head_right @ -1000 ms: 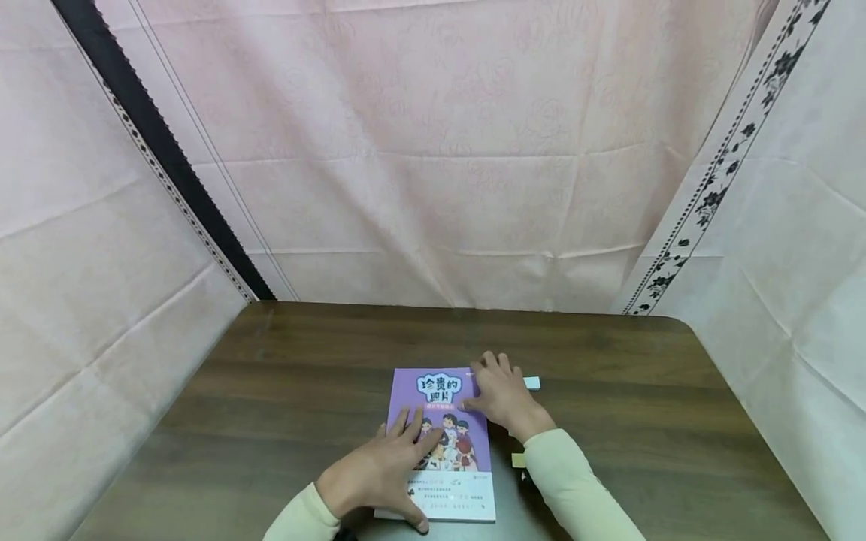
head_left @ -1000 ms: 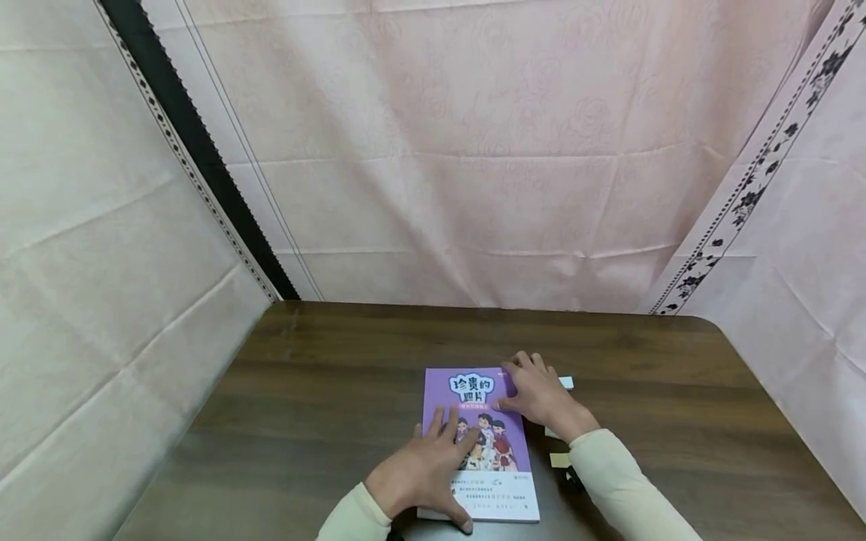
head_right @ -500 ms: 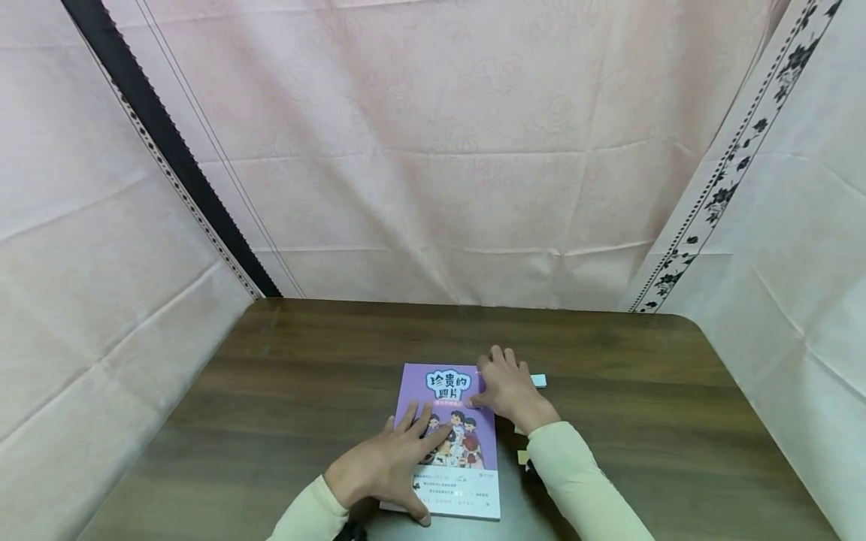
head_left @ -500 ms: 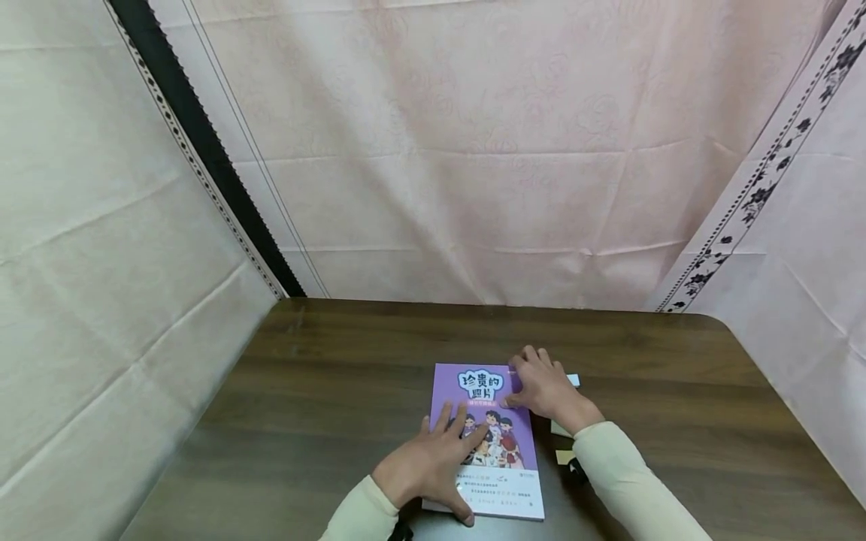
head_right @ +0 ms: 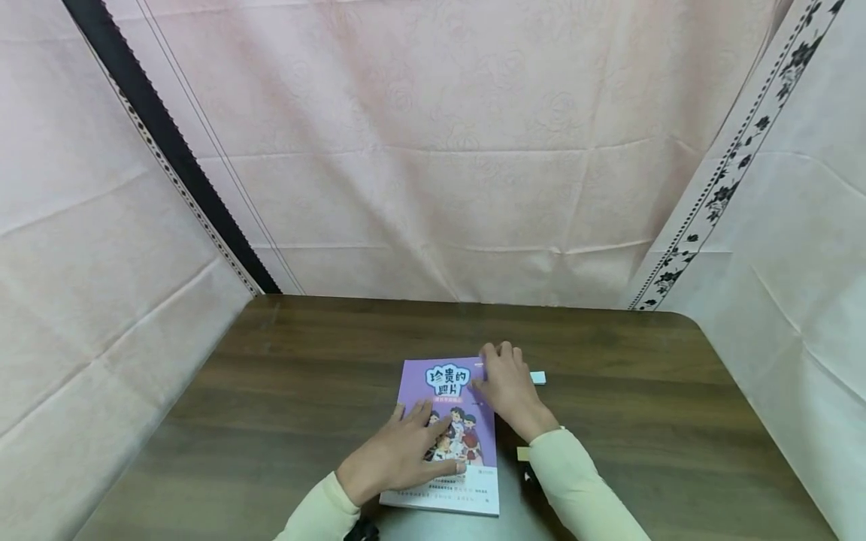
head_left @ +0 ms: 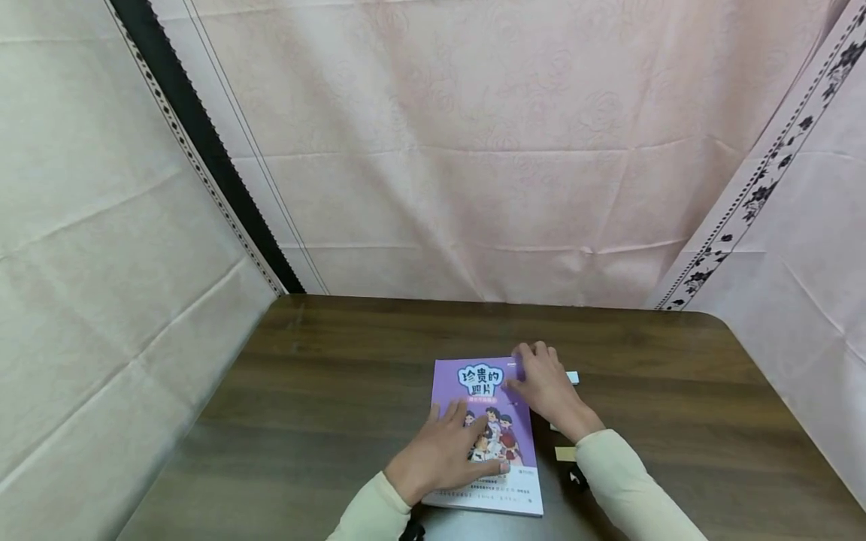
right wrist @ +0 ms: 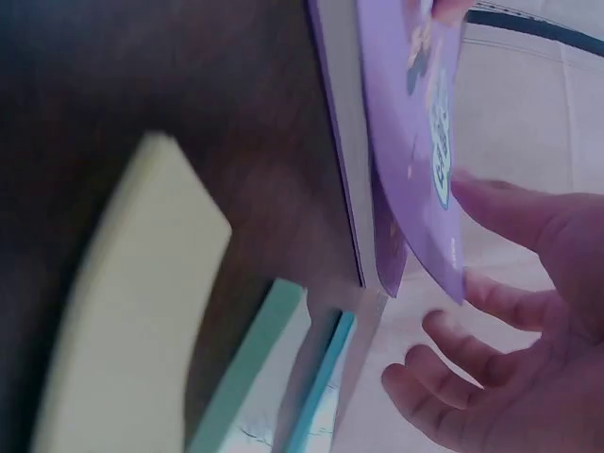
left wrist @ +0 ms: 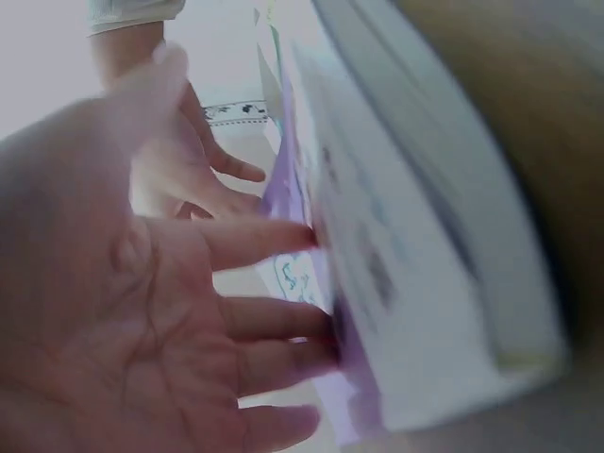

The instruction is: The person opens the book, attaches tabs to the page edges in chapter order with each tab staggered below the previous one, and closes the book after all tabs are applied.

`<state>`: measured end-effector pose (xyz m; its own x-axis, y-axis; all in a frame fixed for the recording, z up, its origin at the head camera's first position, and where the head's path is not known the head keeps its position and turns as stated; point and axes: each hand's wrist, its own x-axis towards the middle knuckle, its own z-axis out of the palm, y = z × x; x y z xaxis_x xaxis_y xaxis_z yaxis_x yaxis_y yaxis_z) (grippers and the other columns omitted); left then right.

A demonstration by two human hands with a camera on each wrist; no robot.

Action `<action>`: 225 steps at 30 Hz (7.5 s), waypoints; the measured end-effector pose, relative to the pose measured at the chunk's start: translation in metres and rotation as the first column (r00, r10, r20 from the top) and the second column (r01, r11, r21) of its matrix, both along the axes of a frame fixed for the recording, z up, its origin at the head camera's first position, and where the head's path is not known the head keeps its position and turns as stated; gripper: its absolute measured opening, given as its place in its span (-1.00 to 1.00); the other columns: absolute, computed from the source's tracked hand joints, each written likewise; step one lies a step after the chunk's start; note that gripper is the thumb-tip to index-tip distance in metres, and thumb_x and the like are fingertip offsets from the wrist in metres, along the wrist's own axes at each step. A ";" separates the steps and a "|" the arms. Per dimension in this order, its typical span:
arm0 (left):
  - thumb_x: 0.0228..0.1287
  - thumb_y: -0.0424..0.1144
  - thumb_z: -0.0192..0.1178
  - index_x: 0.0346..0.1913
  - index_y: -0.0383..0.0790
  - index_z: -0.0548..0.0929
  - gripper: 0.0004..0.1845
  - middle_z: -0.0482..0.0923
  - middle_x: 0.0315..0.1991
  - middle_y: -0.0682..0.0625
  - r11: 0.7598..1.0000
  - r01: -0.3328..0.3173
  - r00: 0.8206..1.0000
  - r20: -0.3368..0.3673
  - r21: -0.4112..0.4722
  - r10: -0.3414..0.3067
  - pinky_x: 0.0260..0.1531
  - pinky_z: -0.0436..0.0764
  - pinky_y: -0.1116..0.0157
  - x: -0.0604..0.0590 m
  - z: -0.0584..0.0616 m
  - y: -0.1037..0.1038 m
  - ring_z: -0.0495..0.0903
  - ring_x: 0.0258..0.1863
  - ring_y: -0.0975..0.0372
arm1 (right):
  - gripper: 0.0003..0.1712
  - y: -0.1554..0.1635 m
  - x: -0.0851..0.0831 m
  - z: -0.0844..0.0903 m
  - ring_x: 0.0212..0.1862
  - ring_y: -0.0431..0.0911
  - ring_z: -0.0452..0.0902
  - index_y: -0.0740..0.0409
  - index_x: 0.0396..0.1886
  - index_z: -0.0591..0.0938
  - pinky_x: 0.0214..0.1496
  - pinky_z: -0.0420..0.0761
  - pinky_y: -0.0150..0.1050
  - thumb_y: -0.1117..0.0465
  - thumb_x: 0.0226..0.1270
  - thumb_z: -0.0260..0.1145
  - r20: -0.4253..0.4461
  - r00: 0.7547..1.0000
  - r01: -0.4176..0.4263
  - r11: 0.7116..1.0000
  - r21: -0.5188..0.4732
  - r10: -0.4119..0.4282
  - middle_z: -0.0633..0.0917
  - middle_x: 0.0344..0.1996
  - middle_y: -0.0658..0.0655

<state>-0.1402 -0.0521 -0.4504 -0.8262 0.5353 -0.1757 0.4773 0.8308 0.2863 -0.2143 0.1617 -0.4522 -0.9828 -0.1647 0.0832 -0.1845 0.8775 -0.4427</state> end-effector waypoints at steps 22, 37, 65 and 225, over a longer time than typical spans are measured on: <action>0.65 0.36 -0.31 0.51 -0.29 0.46 -0.15 0.64 0.28 -0.26 0.743 -0.396 0.914 0.313 0.540 0.260 0.32 0.51 -0.20 -0.016 0.005 0.008 0.60 0.29 -0.15 | -0.23 -0.025 0.093 0.012 0.61 0.39 0.06 0.36 0.69 0.01 0.61 0.01 0.34 -0.06 0.80 -0.16 0.247 0.958 0.059 0.749 -0.660 0.142 0.16 0.61 0.49; 0.57 0.34 -0.07 0.46 -0.44 0.27 -0.12 0.58 0.02 -0.16 0.373 -0.662 0.638 0.750 0.650 -0.176 -0.05 0.63 0.32 -0.027 0.008 -0.011 0.62 -0.13 0.25 | -0.20 -0.057 0.113 0.001 0.70 0.13 -0.39 0.06 0.74 -0.22 0.64 -0.23 0.10 0.01 0.79 -0.08 0.161 0.882 -0.270 0.754 -0.599 0.444 -0.28 0.72 0.14; 0.33 -0.24 0.47 0.03 -0.49 0.70 -0.61 0.80 -0.29 -0.22 0.579 -0.623 0.753 0.603 0.525 0.263 -0.33 0.81 0.08 -0.048 0.010 -0.169 0.83 -0.35 -0.05 | 0.17 -0.032 0.083 -0.014 0.66 0.39 -0.14 0.37 0.64 0.20 0.60 0.12 0.32 -0.18 0.30 0.53 0.233 0.936 -0.262 0.964 -0.047 0.265 0.06 0.65 0.46; 0.10 0.10 0.60 0.56 -0.42 0.33 0.10 0.06 0.64 -0.40 0.973 -0.155 0.985 0.101 0.172 0.139 0.52 0.26 -0.19 -0.029 -0.001 -0.071 0.07 0.64 -0.21 | 0.02 -0.073 0.091 -0.008 0.67 0.28 -0.04 0.30 0.66 0.21 0.58 0.18 0.33 -0.09 0.43 0.44 0.253 0.878 -0.416 0.909 -0.012 0.405 0.03 0.69 0.33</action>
